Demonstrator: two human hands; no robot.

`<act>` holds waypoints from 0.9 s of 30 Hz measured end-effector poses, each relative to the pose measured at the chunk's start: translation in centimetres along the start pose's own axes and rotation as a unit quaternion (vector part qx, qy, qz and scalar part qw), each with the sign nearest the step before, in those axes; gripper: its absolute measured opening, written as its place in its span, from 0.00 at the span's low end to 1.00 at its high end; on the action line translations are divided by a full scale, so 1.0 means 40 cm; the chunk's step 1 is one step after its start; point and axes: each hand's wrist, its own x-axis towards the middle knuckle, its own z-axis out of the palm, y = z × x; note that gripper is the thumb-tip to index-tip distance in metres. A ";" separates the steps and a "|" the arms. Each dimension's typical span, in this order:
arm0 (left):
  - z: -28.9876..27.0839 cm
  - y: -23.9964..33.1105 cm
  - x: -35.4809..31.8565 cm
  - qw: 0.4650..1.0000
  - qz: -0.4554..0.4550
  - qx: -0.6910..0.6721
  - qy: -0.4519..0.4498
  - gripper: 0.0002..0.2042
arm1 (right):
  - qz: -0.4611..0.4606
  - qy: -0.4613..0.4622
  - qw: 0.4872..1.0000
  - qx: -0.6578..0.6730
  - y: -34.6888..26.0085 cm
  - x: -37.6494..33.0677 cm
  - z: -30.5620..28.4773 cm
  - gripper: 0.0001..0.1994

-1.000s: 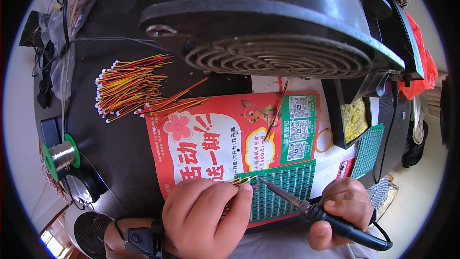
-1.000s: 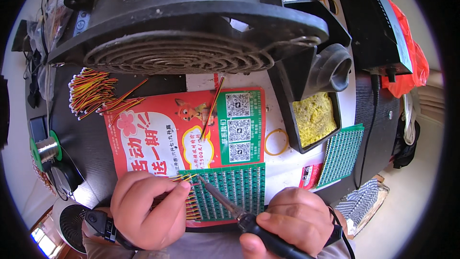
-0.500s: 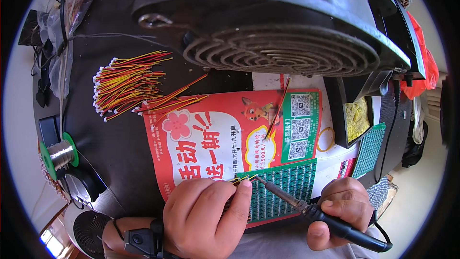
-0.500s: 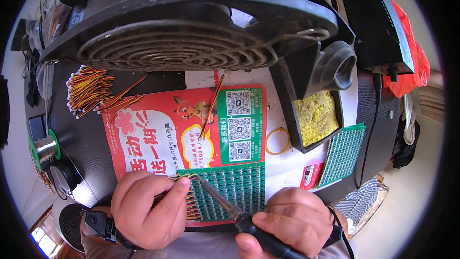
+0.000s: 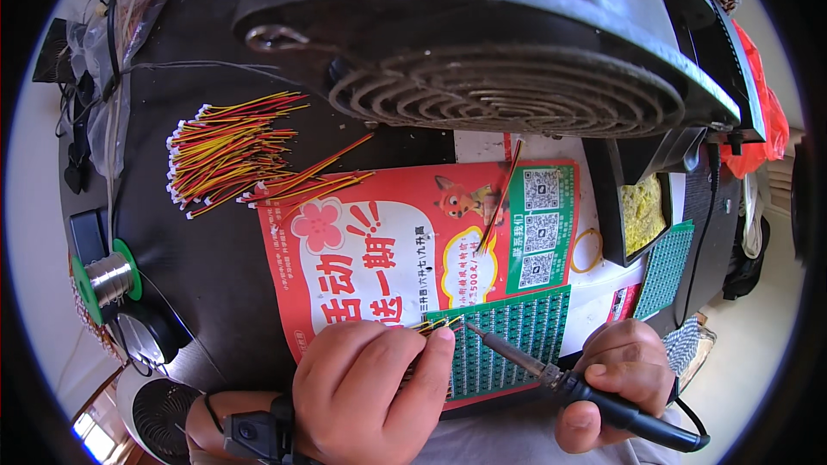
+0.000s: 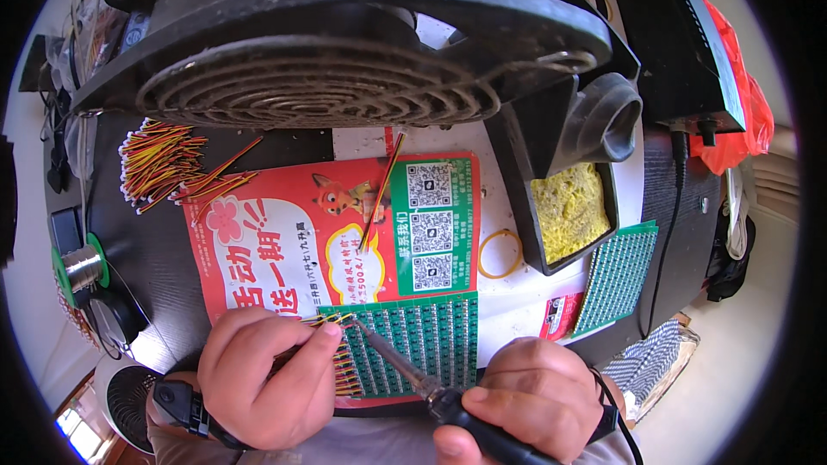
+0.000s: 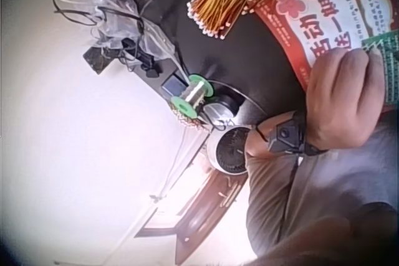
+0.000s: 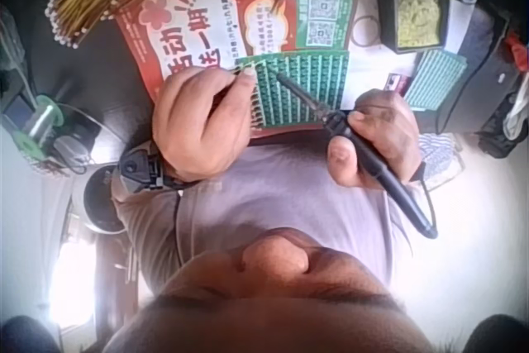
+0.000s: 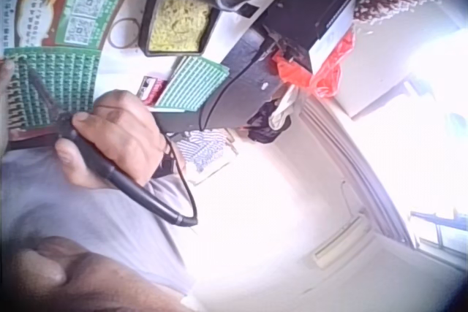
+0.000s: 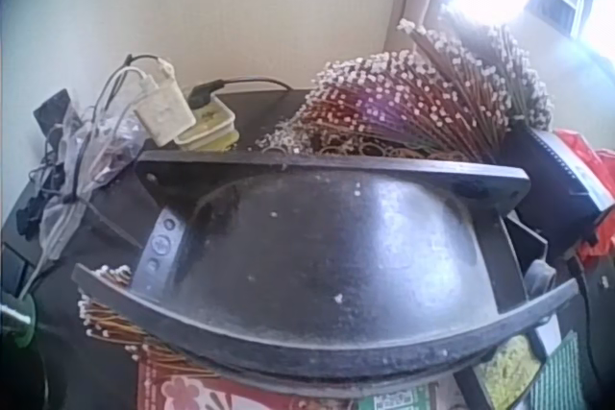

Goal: Solder small wire components onto a green printed circuit board.

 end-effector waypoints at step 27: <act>-0.037 0.018 0.019 0.998 0.050 -0.017 0.039 0.11 | 0.000 0.125 0.991 0.044 0.000 -0.028 0.009 0.17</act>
